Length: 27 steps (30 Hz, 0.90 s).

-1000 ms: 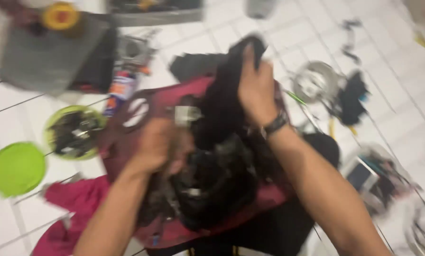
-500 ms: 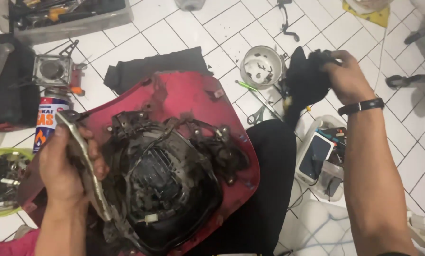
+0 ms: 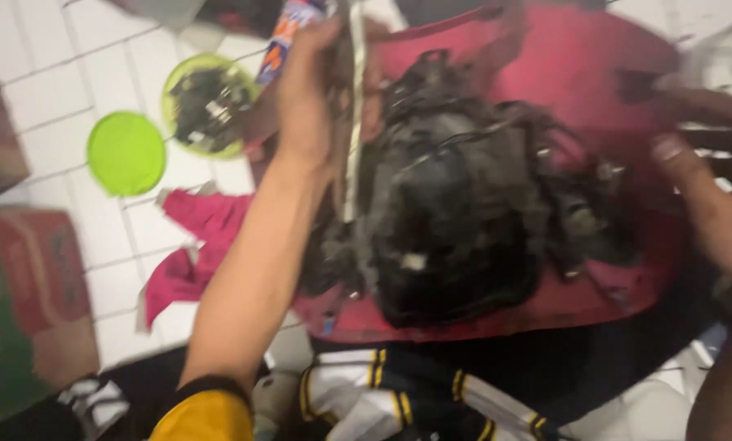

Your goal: Repairing and adjusting a motorcycle headlight and fairing assembly using hand tools.

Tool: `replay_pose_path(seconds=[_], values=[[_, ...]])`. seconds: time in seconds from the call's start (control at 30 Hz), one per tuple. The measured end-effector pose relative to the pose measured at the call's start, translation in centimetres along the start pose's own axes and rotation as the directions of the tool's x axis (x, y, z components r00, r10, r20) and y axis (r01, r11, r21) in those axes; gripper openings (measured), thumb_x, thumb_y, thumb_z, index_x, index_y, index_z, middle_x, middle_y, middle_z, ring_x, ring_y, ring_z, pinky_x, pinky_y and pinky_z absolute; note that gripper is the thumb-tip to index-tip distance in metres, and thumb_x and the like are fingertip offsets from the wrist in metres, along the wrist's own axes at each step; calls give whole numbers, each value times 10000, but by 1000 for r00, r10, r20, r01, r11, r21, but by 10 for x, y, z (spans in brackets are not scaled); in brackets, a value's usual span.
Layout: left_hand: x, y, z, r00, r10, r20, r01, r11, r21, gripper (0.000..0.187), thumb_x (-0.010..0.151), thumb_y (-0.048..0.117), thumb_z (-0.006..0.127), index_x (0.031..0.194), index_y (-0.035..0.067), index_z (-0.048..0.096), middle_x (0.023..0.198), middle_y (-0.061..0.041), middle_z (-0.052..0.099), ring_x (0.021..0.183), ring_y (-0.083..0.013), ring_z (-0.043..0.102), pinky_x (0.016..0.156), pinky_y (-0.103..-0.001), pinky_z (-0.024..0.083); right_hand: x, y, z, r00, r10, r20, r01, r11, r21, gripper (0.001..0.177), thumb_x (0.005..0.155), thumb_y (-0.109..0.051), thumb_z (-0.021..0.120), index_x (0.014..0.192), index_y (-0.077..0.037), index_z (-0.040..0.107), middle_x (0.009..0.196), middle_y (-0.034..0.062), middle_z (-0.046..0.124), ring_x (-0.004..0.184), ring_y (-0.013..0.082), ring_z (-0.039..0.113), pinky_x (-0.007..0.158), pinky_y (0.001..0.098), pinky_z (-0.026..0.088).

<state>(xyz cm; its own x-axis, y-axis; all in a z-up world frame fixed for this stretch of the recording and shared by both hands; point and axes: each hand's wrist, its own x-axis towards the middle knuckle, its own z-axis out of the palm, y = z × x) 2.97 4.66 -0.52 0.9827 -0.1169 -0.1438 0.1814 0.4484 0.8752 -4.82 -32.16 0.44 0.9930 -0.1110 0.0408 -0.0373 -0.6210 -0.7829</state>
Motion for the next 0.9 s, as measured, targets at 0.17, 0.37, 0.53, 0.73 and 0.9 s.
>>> replay_pose_path(seconds=[0.17, 0.37, 0.53, 0.73, 0.9], values=[[4, -4, -1, 997, 71, 33, -64, 983, -170, 477, 1042, 424, 500, 1024, -39, 612, 810, -125, 663, 588, -216, 658, 497, -363, 522, -34, -87, 71, 920, -124, 371, 39, 973, 229, 258, 960, -48, 677, 1214, -9, 704, 1184, 93, 758, 1016, 159, 722, 868, 307, 575], [8, -15, 9, 969, 198, 149, -202, 979, 13, 397, 1089, 316, 494, 1240, -19, 644, 1008, -102, 706, 862, -187, 735, 744, -390, 693, -30, -100, 133, 880, -75, 470, -226, 803, 551, 348, 1033, -69, 553, 1372, -27, 616, 1133, 45, 718, 983, 117, 676, 863, 250, 565], [11, -17, 4, 955, 185, 232, -173, 982, -73, 461, 1107, 326, 473, 1363, -27, 625, 1187, -108, 707, 973, -187, 712, 853, -399, 686, -31, -98, 151, 902, -73, 426, -198, 807, 557, 372, 981, 9, 649, 1351, 13, 613, 1078, 46, 700, 976, 114, 662, 866, 253, 553], [18, -25, -1, 900, 285, 331, -287, 957, -44, 602, 1107, 513, 478, 1273, -16, 713, 1081, -143, 799, 911, -202, 808, 814, -347, 688, -54, -114, 142, 865, 54, 500, -326, 817, 475, 208, 954, 20, 655, 1161, 40, 638, 980, 38, 721, 893, 118, 681, 811, 255, 560], [35, -37, -2, 921, 161, 354, -135, 986, -98, 567, 1017, 574, 586, 1183, 44, 696, 969, -132, 824, 753, -195, 812, 686, -337, 687, -63, -104, 132, 813, 78, 577, -415, 772, 481, 185, 1004, -20, 607, 1180, 26, 638, 987, 47, 683, 876, 120, 627, 782, 245, 508]])
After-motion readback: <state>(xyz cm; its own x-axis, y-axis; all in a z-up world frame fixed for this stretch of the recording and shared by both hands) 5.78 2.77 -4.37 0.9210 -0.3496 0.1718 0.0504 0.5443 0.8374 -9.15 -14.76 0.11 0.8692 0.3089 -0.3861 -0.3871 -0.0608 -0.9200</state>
